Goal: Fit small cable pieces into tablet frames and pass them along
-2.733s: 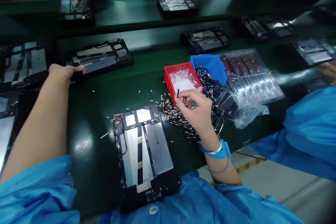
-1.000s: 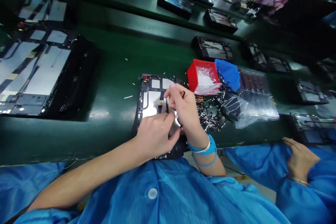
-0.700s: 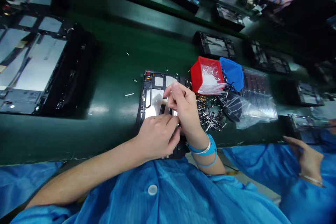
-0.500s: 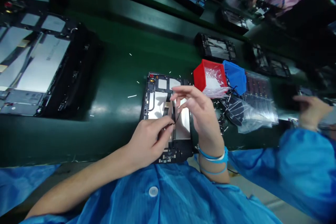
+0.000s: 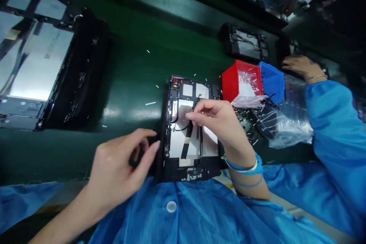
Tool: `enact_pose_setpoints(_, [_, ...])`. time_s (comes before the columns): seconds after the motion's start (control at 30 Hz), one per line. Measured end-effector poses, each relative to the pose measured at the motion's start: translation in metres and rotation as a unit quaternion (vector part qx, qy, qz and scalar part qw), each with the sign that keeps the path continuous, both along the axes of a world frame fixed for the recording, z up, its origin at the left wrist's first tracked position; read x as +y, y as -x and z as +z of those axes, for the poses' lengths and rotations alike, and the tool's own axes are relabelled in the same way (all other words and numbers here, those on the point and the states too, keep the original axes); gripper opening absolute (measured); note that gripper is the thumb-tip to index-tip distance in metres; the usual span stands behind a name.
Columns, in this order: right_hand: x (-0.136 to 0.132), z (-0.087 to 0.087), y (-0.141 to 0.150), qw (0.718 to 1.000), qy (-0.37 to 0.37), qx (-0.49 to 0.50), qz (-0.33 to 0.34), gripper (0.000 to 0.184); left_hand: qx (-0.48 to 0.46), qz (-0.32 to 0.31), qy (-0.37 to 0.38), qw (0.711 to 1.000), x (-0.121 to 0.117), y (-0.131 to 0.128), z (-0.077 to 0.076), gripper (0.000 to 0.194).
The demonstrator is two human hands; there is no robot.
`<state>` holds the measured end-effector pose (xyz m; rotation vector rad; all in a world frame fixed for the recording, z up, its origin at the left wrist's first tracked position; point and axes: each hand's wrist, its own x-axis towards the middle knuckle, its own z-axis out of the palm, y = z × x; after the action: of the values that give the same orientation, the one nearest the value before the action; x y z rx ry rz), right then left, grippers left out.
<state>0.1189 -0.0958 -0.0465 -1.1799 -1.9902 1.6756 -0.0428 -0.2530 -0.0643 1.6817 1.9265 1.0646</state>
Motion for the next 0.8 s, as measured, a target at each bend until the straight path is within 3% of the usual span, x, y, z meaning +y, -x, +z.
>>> enact_pose_setpoints(0.1, [0.0, -0.01, 0.013, 0.999, 0.025, -0.024, 0.005, 0.035, 0.123, 0.015, -0.078, 0.989, -0.001, 0.014, -0.014, 0.014])
enact_pose_setpoints(0.27, [-0.005, -0.016, 0.019, 0.997, -0.056, -0.056, -0.009, 0.035, 0.219, -0.108, -0.137, 0.96, 0.007, 0.013, -0.037, 0.031])
enact_pose_setpoints(0.4, [-0.007, -0.015, 0.018, 0.991, -0.103, -0.083, 0.001, 0.033, 0.238, -0.141, -0.122, 0.953, 0.009, 0.009, -0.041, 0.037])
enact_pose_setpoints(0.8, [-0.003, -0.013, 0.017, 0.984, -0.14, -0.109, 0.023, 0.035, 0.242, -0.155, -0.121, 0.95, 0.008, 0.01, -0.044, 0.038])
